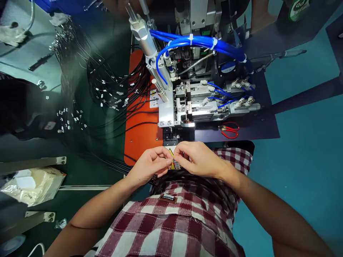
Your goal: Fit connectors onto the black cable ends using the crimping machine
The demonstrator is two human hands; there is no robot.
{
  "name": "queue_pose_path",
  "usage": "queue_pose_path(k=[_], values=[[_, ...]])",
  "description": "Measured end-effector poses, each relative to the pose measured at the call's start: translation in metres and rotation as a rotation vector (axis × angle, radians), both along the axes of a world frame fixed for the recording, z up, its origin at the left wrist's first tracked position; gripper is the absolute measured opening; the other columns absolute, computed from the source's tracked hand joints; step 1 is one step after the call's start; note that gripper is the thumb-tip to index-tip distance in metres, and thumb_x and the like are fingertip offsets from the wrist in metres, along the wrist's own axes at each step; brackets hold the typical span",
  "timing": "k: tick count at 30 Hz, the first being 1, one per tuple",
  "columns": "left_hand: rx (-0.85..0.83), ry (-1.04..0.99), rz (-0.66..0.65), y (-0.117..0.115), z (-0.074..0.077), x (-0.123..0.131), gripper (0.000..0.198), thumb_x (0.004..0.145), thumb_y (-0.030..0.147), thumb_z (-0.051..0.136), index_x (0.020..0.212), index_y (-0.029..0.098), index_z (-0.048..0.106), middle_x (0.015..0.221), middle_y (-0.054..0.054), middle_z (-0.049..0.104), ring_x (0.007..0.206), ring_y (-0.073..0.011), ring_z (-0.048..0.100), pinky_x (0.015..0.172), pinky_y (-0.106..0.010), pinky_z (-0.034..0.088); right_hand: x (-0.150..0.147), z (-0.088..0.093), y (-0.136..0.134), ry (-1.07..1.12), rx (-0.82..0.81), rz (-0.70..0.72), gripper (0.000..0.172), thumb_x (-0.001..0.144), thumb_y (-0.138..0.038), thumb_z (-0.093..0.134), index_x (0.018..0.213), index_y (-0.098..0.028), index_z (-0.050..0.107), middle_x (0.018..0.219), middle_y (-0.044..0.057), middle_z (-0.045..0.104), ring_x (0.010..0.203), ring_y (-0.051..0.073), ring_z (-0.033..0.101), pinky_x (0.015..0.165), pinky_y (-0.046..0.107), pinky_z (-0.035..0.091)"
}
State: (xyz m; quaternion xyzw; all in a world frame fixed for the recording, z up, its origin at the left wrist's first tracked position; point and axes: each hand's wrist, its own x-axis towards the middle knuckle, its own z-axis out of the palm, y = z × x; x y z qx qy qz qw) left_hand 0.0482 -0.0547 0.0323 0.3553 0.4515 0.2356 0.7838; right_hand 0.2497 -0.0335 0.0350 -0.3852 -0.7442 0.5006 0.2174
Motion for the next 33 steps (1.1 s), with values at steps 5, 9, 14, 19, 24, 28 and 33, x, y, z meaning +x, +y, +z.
queue_pose_path(k=[5, 9, 14, 19, 24, 28, 33], values=[[0.005, 0.069, 0.005, 0.0, -0.001, 0.0, 0.028, 0.079, 0.038, 0.071, 0.079, 0.013, 0.057, 0.054, 0.005, 0.05, 0.039, -0.0035, 0.041, 0.04, -0.016, 0.029, -0.003, 0.0, -0.006, -0.098, 0.061, -0.017, 0.015, 0.09, -0.021, 0.049, 0.079, -0.018, 0.06, 0.073, 0.003, 0.061, 0.06, 0.013, 0.05, 0.056, 0.024, 0.037], [0.001, 0.091, 0.011, 0.0, -0.003, -0.001, 0.03, 0.077, 0.04, 0.072, 0.077, 0.014, 0.057, 0.052, 0.006, 0.047, 0.039, -0.0035, 0.039, 0.039, -0.016, 0.027, -0.006, -0.002, -0.01, -0.039, -0.034, -0.078, 0.015, 0.091, -0.023, 0.05, 0.08, -0.019, 0.06, 0.074, 0.002, 0.062, 0.06, 0.013, 0.051, 0.056, 0.024, 0.038], [-0.002, 0.022, 0.063, -0.001, -0.006, 0.0, 0.03, 0.079, 0.04, 0.07, 0.078, 0.014, 0.056, 0.052, 0.006, 0.047, 0.039, -0.0033, 0.039, 0.039, -0.016, 0.026, -0.012, -0.013, -0.019, 0.163, -0.357, -0.157, 0.021, 0.094, -0.034, 0.049, 0.08, -0.02, 0.056, 0.063, -0.002, 0.055, 0.054, 0.011, 0.048, 0.052, 0.023, 0.041], [-0.032, -0.051, 0.115, -0.001, -0.006, 0.0, 0.031, 0.078, 0.039, 0.072, 0.078, 0.014, 0.055, 0.061, 0.003, 0.055, 0.039, -0.002, 0.041, 0.039, -0.016, 0.026, -0.023, -0.024, -0.029, 0.367, -0.527, -0.325, 0.027, 0.091, -0.042, 0.054, 0.079, -0.019, 0.053, 0.063, -0.004, 0.05, 0.051, 0.009, 0.046, 0.051, 0.022, 0.04], [-0.038, -0.075, 0.139, -0.001, -0.004, 0.001, 0.028, 0.08, 0.035, 0.071, 0.079, 0.013, 0.054, 0.062, 0.002, 0.056, 0.038, -0.0013, 0.04, 0.04, -0.015, 0.024, -0.027, -0.027, -0.035, 0.387, -0.483, -0.438, 0.02, 0.09, -0.037, 0.057, 0.084, -0.018, 0.058, 0.065, -0.003, 0.053, 0.051, 0.009, 0.048, 0.051, 0.023, 0.041], [-0.031, -0.085, 0.134, -0.001, -0.005, 0.001, 0.025, 0.082, 0.034, 0.069, 0.081, 0.013, 0.055, 0.063, 0.003, 0.056, 0.039, -0.001, 0.041, 0.04, -0.015, 0.026, -0.026, -0.025, -0.037, 0.286, -0.344, -0.464, 0.015, 0.09, -0.032, 0.058, 0.086, -0.019, 0.063, 0.071, 0.0, 0.058, 0.054, 0.01, 0.051, 0.052, 0.024, 0.042], [-0.01, -0.076, 0.132, -0.003, -0.007, 0.003, 0.028, 0.081, 0.037, 0.07, 0.081, 0.013, 0.056, 0.063, 0.004, 0.055, 0.039, -0.0015, 0.041, 0.039, -0.016, 0.027, -0.028, -0.023, -0.038, 0.269, -0.212, -0.463, 0.008, 0.086, -0.026, 0.061, 0.085, -0.018, 0.062, 0.069, -0.001, 0.057, 0.058, 0.012, 0.051, 0.054, 0.024, 0.041]])
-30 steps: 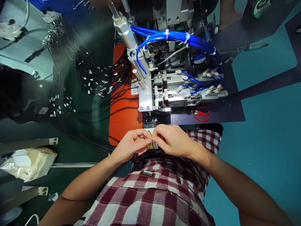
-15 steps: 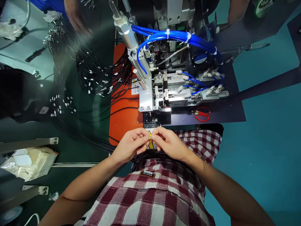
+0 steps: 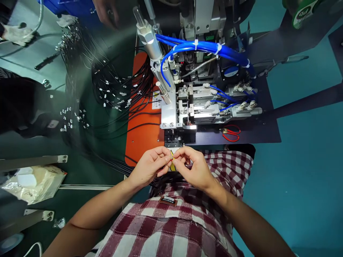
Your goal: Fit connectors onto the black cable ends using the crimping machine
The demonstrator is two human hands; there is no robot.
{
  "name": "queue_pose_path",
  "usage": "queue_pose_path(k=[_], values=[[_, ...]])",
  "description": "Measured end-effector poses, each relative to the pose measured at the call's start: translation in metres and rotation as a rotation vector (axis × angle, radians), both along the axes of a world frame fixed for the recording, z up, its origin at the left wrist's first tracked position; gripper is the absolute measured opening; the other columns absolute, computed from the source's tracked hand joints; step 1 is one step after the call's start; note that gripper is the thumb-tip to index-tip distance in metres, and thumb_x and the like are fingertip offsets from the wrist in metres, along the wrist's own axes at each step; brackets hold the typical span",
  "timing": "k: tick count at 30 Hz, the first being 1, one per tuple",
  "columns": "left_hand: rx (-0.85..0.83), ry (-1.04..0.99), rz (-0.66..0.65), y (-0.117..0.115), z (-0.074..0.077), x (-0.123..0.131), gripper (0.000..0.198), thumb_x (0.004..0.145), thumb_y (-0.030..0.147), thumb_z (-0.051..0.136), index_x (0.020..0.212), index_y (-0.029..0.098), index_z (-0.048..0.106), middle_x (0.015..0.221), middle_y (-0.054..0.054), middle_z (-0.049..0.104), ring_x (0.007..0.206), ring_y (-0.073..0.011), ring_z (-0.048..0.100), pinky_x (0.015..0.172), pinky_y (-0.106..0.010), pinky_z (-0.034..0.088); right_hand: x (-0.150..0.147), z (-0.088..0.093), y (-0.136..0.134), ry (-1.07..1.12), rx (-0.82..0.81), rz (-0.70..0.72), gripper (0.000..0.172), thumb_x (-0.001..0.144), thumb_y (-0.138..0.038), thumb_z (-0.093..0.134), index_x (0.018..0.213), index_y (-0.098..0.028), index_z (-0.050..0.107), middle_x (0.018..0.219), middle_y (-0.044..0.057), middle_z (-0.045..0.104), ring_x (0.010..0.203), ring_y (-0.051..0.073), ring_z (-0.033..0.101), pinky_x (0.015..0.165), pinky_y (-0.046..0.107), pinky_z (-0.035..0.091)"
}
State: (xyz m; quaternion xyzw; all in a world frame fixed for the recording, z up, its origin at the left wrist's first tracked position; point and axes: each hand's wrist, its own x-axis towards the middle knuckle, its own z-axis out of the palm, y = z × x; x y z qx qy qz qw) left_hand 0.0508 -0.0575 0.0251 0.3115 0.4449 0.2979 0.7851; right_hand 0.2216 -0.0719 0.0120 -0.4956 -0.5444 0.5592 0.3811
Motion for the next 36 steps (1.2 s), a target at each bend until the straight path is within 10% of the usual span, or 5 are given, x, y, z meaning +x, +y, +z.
queue_pose_path(k=[15, 36], values=[[0.06, -0.058, 0.055, -0.001, 0.001, 0.003, 0.029, 0.085, 0.038, 0.065, 0.084, 0.016, 0.048, 0.071, 0.003, 0.057, 0.04, -0.0008, 0.042, 0.04, -0.016, 0.022, -0.014, -0.004, -0.009, 0.158, -0.226, -0.084, 0.015, 0.088, -0.032, 0.059, 0.082, -0.019, 0.056, 0.056, -0.005, 0.051, 0.05, 0.01, 0.045, 0.049, 0.024, 0.034], [0.108, 0.022, -0.059, -0.001, 0.002, 0.002, 0.021, 0.092, 0.035, 0.055, 0.088, 0.016, 0.046, 0.048, 0.009, 0.045, 0.041, -0.0044, 0.037, 0.045, -0.019, 0.024, -0.003, 0.0, -0.002, -0.128, 0.22, -0.056, 0.007, 0.085, -0.014, 0.06, 0.083, -0.02, 0.058, 0.076, 0.0, 0.054, 0.062, 0.012, 0.049, 0.057, 0.026, 0.04]])
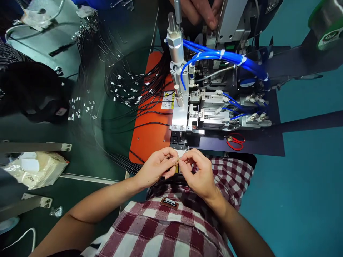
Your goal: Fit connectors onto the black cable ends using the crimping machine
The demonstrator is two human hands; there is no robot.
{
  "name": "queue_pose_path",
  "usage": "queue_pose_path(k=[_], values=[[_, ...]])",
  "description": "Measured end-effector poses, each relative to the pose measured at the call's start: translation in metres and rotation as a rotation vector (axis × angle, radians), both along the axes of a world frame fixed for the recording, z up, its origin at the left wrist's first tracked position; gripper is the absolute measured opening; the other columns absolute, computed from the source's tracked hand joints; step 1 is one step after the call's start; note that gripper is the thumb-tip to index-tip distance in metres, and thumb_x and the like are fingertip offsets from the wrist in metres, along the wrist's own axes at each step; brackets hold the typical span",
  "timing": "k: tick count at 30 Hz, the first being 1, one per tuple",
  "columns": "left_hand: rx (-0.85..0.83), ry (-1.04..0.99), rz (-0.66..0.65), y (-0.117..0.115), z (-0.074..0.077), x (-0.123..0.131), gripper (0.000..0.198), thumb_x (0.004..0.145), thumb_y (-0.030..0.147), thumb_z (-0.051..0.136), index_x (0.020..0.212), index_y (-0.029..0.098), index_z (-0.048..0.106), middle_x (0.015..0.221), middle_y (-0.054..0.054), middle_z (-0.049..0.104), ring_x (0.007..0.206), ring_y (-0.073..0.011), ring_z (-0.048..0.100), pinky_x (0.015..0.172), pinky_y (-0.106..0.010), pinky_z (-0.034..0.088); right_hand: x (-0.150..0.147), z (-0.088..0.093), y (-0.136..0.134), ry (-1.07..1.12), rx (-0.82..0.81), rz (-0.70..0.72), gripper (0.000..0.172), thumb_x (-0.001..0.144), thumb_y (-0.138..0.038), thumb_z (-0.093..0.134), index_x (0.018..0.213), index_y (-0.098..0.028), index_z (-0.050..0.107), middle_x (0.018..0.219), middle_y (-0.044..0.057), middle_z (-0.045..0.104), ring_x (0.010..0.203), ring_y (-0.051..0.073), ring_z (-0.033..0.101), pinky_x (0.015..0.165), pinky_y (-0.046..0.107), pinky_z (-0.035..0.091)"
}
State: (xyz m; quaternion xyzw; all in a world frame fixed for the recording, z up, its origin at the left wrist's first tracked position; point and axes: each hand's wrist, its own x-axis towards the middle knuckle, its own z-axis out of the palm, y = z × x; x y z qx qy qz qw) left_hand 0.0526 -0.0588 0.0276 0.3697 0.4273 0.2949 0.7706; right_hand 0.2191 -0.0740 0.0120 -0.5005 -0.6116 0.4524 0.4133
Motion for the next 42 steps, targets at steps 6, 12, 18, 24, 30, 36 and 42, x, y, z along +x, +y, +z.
queue_pose_path(k=[6, 12, 18, 24, 30, 36, 42], values=[[0.008, 0.002, -0.016, -0.001, -0.001, 0.0, 0.021, 0.09, 0.035, 0.057, 0.091, 0.015, 0.051, 0.051, 0.008, 0.046, 0.044, -0.0052, 0.04, 0.046, -0.019, 0.026, 0.003, 0.0, -0.002, -0.219, 0.187, 0.026, 0.009, 0.084, -0.011, 0.06, 0.085, -0.019, 0.058, 0.073, 0.0, 0.054, 0.063, 0.014, 0.049, 0.056, 0.027, 0.036], [0.009, 0.055, -0.022, 0.001, 0.0, -0.002, 0.025, 0.086, 0.037, 0.062, 0.088, 0.014, 0.053, 0.051, 0.007, 0.046, 0.045, -0.0057, 0.042, 0.045, -0.019, 0.029, 0.0, 0.001, -0.004, -0.092, -0.08, 0.004, 0.011, 0.093, -0.02, 0.052, 0.084, -0.02, 0.057, 0.079, 0.001, 0.054, 0.065, 0.013, 0.048, 0.06, 0.028, 0.038], [0.008, 0.043, 0.035, 0.001, -0.001, -0.001, 0.028, 0.087, 0.04, 0.062, 0.085, 0.015, 0.051, 0.048, 0.007, 0.047, 0.043, -0.0051, 0.04, 0.046, -0.019, 0.027, -0.006, -0.006, -0.008, 0.091, -0.219, -0.049, 0.016, 0.095, -0.028, 0.051, 0.082, -0.02, 0.056, 0.077, 0.0, 0.052, 0.066, 0.014, 0.045, 0.061, 0.027, 0.038], [-0.057, -0.042, 0.081, 0.002, -0.003, 0.001, 0.026, 0.085, 0.038, 0.064, 0.084, 0.015, 0.05, 0.053, 0.007, 0.049, 0.041, -0.0035, 0.039, 0.043, -0.018, 0.02, -0.005, -0.005, -0.005, 0.177, -0.272, -0.079, 0.018, 0.093, -0.033, 0.054, 0.081, -0.02, 0.057, 0.075, 0.001, 0.052, 0.065, 0.014, 0.046, 0.059, 0.026, 0.039], [-0.151, -0.102, 0.093, 0.005, 0.003, 0.001, 0.026, 0.084, 0.034, 0.067, 0.082, 0.014, 0.05, 0.06, 0.005, 0.05, 0.041, -0.0019, 0.039, 0.042, -0.019, 0.017, 0.004, -0.001, 0.005, 0.135, -0.25, -0.057, 0.014, 0.09, -0.032, 0.057, 0.087, -0.02, 0.063, 0.079, 0.002, 0.058, 0.065, 0.014, 0.049, 0.059, 0.026, 0.039], [-0.135, -0.113, 0.067, 0.005, 0.002, 0.001, 0.027, 0.083, 0.035, 0.067, 0.082, 0.013, 0.051, 0.06, 0.005, 0.049, 0.041, -0.0022, 0.039, 0.041, -0.018, 0.019, 0.004, 0.005, 0.008, -0.023, -0.158, 0.037, 0.014, 0.089, -0.03, 0.061, 0.079, -0.019, 0.062, 0.075, 0.001, 0.057, 0.062, 0.013, 0.048, 0.057, 0.026, 0.037], [0.231, 0.111, -0.011, 0.001, 0.001, -0.006, 0.018, 0.086, 0.034, 0.062, 0.087, 0.017, 0.059, 0.081, -0.003, 0.057, 0.052, -0.0072, 0.049, 0.048, -0.021, 0.037, 0.005, 0.01, 0.008, 0.285, -0.581, 0.14, 0.03, 0.087, -0.045, 0.059, 0.075, -0.018, 0.055, 0.059, -0.005, 0.039, 0.051, 0.009, 0.029, 0.046, 0.024, 0.024]])
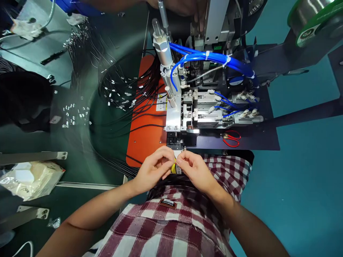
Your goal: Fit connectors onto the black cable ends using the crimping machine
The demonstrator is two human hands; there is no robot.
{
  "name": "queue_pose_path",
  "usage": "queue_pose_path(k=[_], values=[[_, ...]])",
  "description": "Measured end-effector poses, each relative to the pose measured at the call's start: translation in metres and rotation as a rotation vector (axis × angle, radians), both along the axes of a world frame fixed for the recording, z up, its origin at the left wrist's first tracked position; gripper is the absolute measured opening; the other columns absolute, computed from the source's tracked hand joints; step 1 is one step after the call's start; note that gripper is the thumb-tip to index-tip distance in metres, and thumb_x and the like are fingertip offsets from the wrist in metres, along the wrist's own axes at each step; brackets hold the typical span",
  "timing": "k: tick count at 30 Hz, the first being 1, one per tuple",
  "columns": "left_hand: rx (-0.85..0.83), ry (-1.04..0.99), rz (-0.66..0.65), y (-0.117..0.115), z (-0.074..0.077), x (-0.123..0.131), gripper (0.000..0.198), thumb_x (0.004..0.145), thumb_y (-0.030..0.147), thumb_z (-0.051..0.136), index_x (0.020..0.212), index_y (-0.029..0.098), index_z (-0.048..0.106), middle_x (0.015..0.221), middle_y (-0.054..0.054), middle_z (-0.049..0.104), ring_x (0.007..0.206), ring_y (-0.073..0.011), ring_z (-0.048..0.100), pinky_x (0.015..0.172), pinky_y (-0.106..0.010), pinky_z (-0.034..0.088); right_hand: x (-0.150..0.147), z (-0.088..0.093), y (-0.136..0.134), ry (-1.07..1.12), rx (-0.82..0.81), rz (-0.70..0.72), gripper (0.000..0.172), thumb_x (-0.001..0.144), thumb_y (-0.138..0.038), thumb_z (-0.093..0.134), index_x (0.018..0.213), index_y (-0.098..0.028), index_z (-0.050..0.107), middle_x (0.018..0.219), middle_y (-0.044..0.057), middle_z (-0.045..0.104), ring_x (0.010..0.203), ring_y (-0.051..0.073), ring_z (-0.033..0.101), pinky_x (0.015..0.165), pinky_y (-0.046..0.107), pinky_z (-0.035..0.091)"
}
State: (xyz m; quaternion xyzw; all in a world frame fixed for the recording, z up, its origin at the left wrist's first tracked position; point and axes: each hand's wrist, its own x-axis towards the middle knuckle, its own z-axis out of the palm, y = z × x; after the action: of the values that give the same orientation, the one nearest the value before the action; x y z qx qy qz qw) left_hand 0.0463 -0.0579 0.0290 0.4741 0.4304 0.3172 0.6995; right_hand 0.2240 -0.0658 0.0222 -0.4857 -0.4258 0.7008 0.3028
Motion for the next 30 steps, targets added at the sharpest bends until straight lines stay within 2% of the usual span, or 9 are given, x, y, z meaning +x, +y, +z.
queue_pose_path(k=[2, 4, 7, 11, 16, 20, 22, 27, 30], values=[[0.244, 0.103, -0.093, 0.0, 0.001, -0.003, 0.01, 0.082, 0.028, 0.064, 0.087, 0.019, 0.065, 0.089, -0.007, 0.059, 0.069, -0.014, 0.056, 0.064, -0.027, 0.046, 0.002, 0.002, -0.002, 0.127, -0.16, 0.049, 0.036, 0.084, -0.051, 0.061, 0.073, -0.018, 0.052, 0.058, -0.007, 0.031, 0.05, 0.008, 0.021, 0.045, 0.023, 0.017], [0.368, 0.141, -0.185, 0.001, 0.003, -0.005, 0.008, 0.083, 0.023, 0.061, 0.087, 0.019, 0.067, 0.09, -0.008, 0.059, 0.083, -0.0189, 0.056, 0.076, -0.031, 0.046, 0.004, 0.004, -0.005, 0.151, -0.204, 0.05, 0.039, 0.081, -0.054, 0.063, 0.072, -0.018, 0.05, 0.059, -0.007, 0.029, 0.051, 0.007, 0.019, 0.046, 0.023, 0.014], [0.238, 0.126, -0.145, 0.001, 0.007, -0.002, 0.01, 0.089, 0.023, 0.054, 0.093, 0.018, 0.062, 0.088, -0.006, 0.059, 0.083, -0.0172, 0.055, 0.076, -0.029, 0.046, 0.004, 0.005, -0.007, 0.14, -0.198, -0.014, 0.04, 0.08, -0.054, 0.064, 0.073, -0.018, 0.05, 0.058, -0.008, 0.029, 0.05, 0.007, 0.019, 0.046, 0.023, 0.013], [0.027, 0.116, -0.075, -0.002, 0.011, 0.004, 0.016, 0.085, 0.026, 0.063, 0.098, 0.018, 0.058, 0.089, -0.003, 0.059, 0.081, -0.0141, 0.056, 0.072, -0.023, 0.046, 0.0, 0.005, -0.007, 0.144, -0.179, -0.042, 0.037, 0.082, -0.053, 0.062, 0.075, -0.018, 0.052, 0.057, -0.008, 0.032, 0.048, 0.007, 0.022, 0.045, 0.023, 0.015], [0.049, 0.231, 0.02, -0.007, 0.012, 0.007, 0.016, 0.083, 0.03, 0.066, 0.084, 0.016, 0.061, 0.08, -0.002, 0.058, 0.07, -0.012, 0.051, 0.06, -0.021, 0.039, -0.005, 0.008, -0.012, -0.055, 0.037, -0.139, 0.028, 0.087, -0.043, 0.058, 0.075, -0.018, 0.052, 0.06, -0.005, 0.04, 0.05, 0.009, 0.03, 0.046, 0.024, 0.025], [0.132, 0.248, 0.05, -0.007, 0.018, 0.007, 0.015, 0.086, 0.029, 0.062, 0.082, 0.015, 0.063, 0.076, -0.002, 0.058, 0.069, -0.0123, 0.05, 0.062, -0.023, 0.039, -0.008, 0.012, -0.017, -0.237, 0.325, -0.16, 0.021, 0.092, -0.033, 0.053, 0.075, -0.02, 0.053, 0.073, 0.001, 0.051, 0.065, 0.014, 0.045, 0.06, 0.027, 0.039], [0.107, 0.224, 0.069, -0.006, 0.022, 0.007, 0.017, 0.086, 0.03, 0.062, 0.079, 0.015, 0.062, 0.072, -0.001, 0.056, 0.066, -0.0115, 0.048, 0.061, -0.022, 0.039, -0.01, 0.013, -0.016, -0.261, 0.382, -0.162, 0.021, 0.092, -0.032, 0.053, 0.076, -0.02, 0.053, 0.075, 0.002, 0.052, 0.068, 0.015, 0.047, 0.064, 0.028, 0.04], [-0.138, -0.011, 0.216, -0.003, 0.015, 0.011, 0.024, 0.08, 0.036, 0.069, 0.075, 0.014, 0.059, 0.062, 0.003, 0.05, 0.054, -0.0065, 0.039, 0.05, -0.019, 0.03, -0.018, 0.012, -0.009, 0.05, 0.003, -0.165, 0.032, 0.091, -0.043, 0.054, 0.07, -0.02, 0.047, 0.053, -0.006, 0.04, 0.049, 0.01, 0.032, 0.049, 0.026, 0.027], [-0.258, -0.162, 0.254, -0.001, 0.008, 0.013, 0.025, 0.077, 0.034, 0.073, 0.077, 0.014, 0.058, 0.058, 0.004, 0.047, 0.051, -0.0048, 0.036, 0.048, -0.018, 0.025, -0.02, 0.011, -0.005, 0.225, -0.15, -0.144, 0.036, 0.086, -0.047, 0.059, 0.067, -0.018, 0.049, 0.053, -0.006, 0.041, 0.047, 0.008, 0.028, 0.049, 0.026, 0.023]])
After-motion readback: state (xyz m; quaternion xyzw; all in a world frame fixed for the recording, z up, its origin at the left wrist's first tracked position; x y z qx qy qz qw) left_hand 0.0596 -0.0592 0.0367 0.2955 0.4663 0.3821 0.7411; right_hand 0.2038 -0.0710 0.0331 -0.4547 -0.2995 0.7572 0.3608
